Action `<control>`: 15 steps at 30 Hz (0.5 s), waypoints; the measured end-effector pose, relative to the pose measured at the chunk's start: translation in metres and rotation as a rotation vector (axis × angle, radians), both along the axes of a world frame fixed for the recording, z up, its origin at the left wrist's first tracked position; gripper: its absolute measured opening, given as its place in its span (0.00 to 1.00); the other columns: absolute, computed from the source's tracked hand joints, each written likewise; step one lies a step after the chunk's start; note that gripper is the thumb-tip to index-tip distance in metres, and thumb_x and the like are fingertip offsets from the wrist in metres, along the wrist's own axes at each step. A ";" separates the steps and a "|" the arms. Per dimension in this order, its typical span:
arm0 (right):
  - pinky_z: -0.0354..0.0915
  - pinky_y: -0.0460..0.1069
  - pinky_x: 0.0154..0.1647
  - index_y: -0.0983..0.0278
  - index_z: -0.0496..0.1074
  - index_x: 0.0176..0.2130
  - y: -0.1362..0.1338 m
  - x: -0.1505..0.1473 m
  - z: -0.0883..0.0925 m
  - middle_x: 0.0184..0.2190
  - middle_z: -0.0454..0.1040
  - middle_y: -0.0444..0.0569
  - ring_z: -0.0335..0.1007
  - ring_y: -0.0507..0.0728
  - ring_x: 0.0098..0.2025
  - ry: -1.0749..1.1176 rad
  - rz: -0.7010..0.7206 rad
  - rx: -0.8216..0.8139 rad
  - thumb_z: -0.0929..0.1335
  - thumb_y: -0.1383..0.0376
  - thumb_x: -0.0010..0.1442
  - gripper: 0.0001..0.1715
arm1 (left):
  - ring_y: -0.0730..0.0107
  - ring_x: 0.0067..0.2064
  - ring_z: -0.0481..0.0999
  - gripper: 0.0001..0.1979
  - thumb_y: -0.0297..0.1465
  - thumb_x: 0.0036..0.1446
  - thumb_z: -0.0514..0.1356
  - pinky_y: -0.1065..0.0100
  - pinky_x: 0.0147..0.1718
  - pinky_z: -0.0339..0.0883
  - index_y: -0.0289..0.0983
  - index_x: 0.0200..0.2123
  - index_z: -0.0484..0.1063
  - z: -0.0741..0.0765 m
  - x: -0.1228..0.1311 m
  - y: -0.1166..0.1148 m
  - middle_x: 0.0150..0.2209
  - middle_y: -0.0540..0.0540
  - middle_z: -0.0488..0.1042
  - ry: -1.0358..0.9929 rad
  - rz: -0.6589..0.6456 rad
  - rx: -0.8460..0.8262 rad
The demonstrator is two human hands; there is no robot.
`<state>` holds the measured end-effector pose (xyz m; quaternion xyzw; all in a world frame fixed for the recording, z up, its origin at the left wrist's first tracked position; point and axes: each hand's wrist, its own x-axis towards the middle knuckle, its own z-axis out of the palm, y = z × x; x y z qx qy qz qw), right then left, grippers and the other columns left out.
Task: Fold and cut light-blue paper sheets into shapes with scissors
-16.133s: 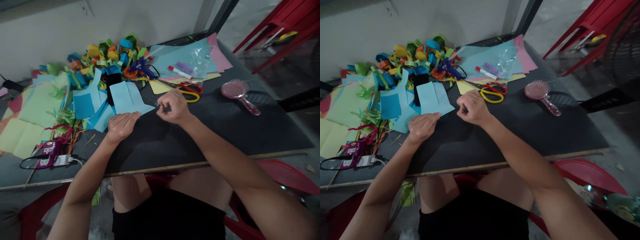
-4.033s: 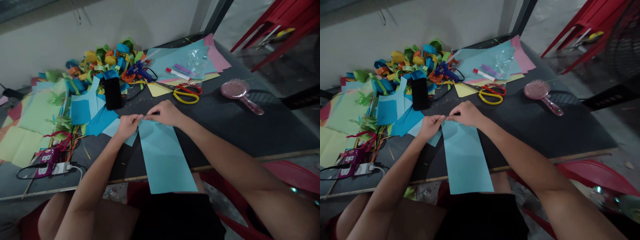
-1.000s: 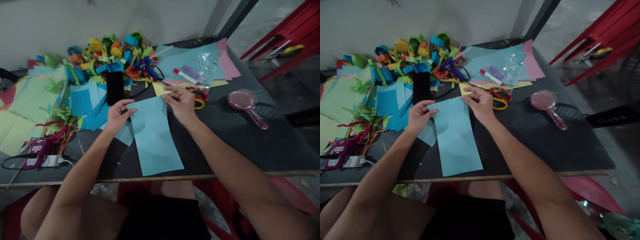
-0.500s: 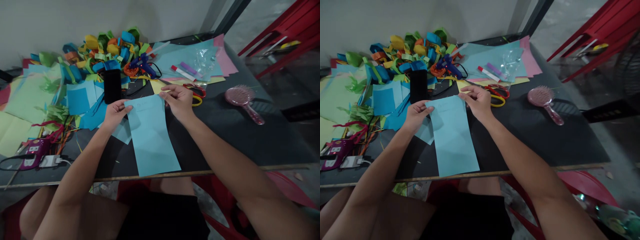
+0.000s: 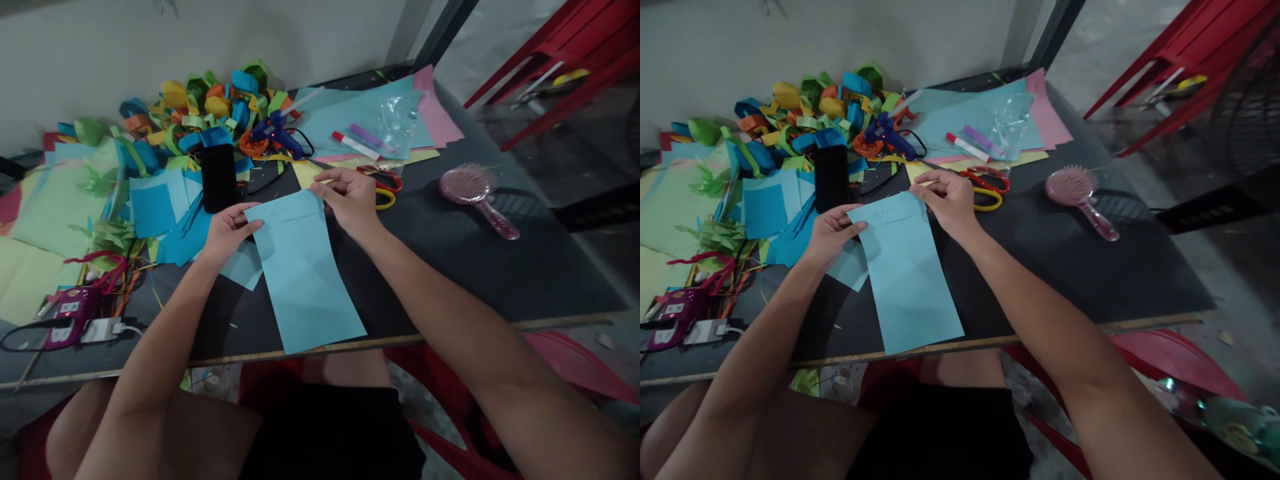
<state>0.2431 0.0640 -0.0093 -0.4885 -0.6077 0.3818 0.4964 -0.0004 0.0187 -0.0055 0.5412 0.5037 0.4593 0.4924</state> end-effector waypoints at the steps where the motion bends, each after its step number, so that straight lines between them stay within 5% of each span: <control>1: 0.62 0.49 0.22 0.60 0.74 0.37 0.000 0.000 0.000 0.21 0.70 0.43 0.62 0.50 0.20 0.010 0.006 0.008 0.71 0.46 0.55 0.21 | 0.59 0.43 0.81 0.25 0.39 0.44 0.72 0.62 0.42 0.77 0.37 0.45 0.77 -0.001 -0.001 0.000 0.40 0.43 0.82 -0.011 -0.002 0.005; 9: 0.57 0.46 0.19 0.61 0.75 0.33 -0.002 -0.003 0.001 0.17 0.67 0.40 0.57 0.48 0.17 0.149 -0.004 0.063 0.74 0.49 0.51 0.19 | 0.60 0.42 0.81 0.24 0.38 0.44 0.73 0.64 0.42 0.77 0.36 0.46 0.78 -0.004 -0.003 0.001 0.40 0.43 0.82 -0.089 -0.025 -0.003; 15: 0.62 0.47 0.23 0.61 0.76 0.39 0.000 -0.002 0.002 0.22 0.73 0.42 0.65 0.50 0.23 0.176 0.069 -0.003 0.76 0.49 0.48 0.24 | 0.62 0.43 0.81 0.22 0.36 0.45 0.72 0.65 0.42 0.77 0.38 0.45 0.79 -0.006 -0.005 0.002 0.40 0.45 0.82 -0.120 0.001 0.042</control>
